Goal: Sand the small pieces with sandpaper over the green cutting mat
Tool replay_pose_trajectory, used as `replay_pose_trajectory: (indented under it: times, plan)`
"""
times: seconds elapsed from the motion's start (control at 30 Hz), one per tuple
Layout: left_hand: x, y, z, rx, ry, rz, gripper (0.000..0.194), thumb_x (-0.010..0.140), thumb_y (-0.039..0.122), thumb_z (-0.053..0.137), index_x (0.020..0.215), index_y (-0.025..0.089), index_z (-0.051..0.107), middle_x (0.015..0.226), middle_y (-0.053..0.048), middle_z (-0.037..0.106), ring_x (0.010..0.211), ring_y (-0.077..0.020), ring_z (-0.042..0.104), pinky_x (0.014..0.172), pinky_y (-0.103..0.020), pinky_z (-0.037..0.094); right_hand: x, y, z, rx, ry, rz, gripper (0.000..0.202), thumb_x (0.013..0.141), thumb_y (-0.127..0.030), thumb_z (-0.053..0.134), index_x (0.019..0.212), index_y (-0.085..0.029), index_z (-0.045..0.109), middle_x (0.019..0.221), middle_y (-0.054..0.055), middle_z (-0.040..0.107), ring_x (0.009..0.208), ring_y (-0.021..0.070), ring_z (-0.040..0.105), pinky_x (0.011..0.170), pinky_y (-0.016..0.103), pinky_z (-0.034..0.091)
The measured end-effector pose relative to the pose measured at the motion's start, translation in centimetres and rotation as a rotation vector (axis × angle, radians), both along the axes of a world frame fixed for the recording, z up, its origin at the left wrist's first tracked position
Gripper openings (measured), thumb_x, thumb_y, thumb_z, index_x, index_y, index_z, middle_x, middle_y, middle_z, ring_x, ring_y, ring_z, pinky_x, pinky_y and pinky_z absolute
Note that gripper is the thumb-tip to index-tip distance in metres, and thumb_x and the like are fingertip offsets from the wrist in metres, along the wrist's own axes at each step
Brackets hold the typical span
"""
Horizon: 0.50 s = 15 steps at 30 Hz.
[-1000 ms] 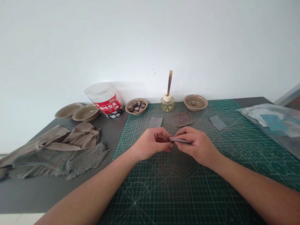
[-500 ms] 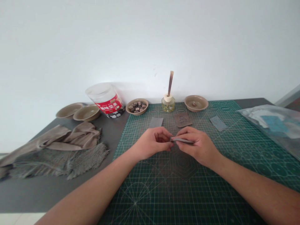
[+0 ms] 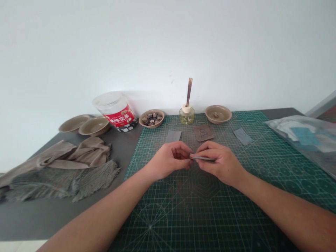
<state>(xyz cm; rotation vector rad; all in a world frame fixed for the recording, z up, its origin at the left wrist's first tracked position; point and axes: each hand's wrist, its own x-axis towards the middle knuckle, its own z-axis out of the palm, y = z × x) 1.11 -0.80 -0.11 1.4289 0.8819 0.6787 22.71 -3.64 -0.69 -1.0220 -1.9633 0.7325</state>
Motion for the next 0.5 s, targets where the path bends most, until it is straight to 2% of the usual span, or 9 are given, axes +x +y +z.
replay_pose_trajectory:
  times: [0.17,0.3,0.5]
  plan:
    - [0.07,-0.1,-0.05,-0.011,0.023,0.006,0.024,0.074,0.021,0.081,0.091,0.012,0.066,0.07,-0.002,0.072,0.059,-0.0121,0.067,0.059,-0.023,0.052,0.11,0.21,-0.3,0.033,0.017,-0.001,0.022,0.084,-0.018,0.072,0.103,-0.028,0.08,0.094,0.001,0.072,0.084,0.0142,0.067,0.075,0.028,0.052]
    - [0.07,-0.11,0.02,-0.006,0.015,-0.006,0.025,0.073,0.019,0.082,0.091,0.012,0.067,0.073,-0.003,0.073,0.062,-0.0118,0.067,0.061,-0.023,0.052,0.12,0.16,-0.26,0.062,0.011,0.041,0.023,0.084,-0.017,0.071,0.103,-0.027,0.08,0.093,0.001,0.071,0.083,0.0137,0.067,0.074,0.027,0.052]
    - [0.03,-0.1,0.33,-0.003,0.031,-0.007,0.026,0.076,0.024,0.08,0.092,0.012,0.064,0.072,-0.003,0.072,0.061,-0.0135,0.067,0.06,-0.024,0.053,-0.08,-0.09,-0.01,0.179,-0.004,-0.066,0.021,0.084,-0.016,0.071,0.101,-0.024,0.079,0.095,0.003,0.072,0.085,0.015,0.067,0.076,0.028,0.053]
